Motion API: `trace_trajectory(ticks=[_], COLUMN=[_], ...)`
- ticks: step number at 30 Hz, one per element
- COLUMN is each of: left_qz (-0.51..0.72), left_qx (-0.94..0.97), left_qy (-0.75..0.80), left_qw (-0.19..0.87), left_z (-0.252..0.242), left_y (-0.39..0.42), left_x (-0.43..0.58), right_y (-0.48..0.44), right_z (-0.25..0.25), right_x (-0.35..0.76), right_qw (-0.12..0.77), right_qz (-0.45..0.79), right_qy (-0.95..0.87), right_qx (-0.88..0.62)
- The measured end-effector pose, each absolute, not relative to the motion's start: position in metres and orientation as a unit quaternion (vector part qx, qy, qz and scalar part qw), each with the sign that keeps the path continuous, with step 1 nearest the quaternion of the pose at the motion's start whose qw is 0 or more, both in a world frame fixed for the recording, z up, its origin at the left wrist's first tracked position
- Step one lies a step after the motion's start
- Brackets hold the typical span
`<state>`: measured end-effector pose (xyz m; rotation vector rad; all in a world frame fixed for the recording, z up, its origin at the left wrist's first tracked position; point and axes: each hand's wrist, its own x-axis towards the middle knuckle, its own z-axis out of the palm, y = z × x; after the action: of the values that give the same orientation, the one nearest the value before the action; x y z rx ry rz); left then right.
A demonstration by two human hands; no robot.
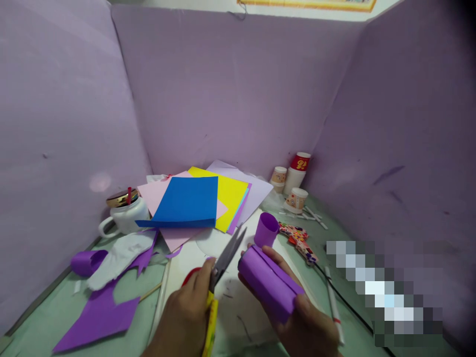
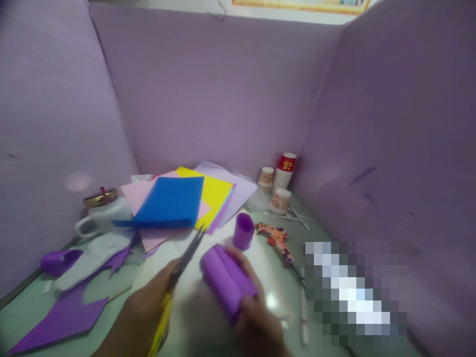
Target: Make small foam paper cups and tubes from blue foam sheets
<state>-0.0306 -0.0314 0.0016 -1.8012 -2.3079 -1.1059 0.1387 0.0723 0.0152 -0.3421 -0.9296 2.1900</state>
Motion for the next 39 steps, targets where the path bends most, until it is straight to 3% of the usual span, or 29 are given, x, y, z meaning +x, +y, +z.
trace_trajectory(ticks=[6,12,16,27,34,39], left_qz=[-0.383,-0.574,-0.61,-0.649,-0.647,-0.634], left_qx=[-0.506,-0.339,-0.344,-0.309,-0.294,-0.284], left_qy=[-0.773,-0.713,-0.639,-0.587,-0.576,-0.587], left_qw=[0.023,-0.217,-0.319,-0.372,-0.403,-0.417], left_z=[0.024,0.032,0.032,0.022,0.022,0.027], left_y=[-0.028,-0.026,-0.028,-0.025,-0.025,-0.023], left_x=[-0.047,-0.029,-0.019,-0.009,-0.005,-0.006], right_y=[0.09,0.094,0.091,0.089,0.084,0.086], right_z=[0.003,0.005,0.003,0.0,0.002,0.007], right_x=[0.14,0.141,0.142,0.139,0.139,0.139], right_qw=[0.342,0.318,0.274,0.268,0.249,0.255], right_qz=[0.853,0.718,0.719,0.73,0.81,0.783], right_qy=[-0.373,-0.6,-0.627,-0.615,-0.518,-0.561], right_qx=[-0.128,-0.153,-0.123,-0.129,-0.114,-0.091])
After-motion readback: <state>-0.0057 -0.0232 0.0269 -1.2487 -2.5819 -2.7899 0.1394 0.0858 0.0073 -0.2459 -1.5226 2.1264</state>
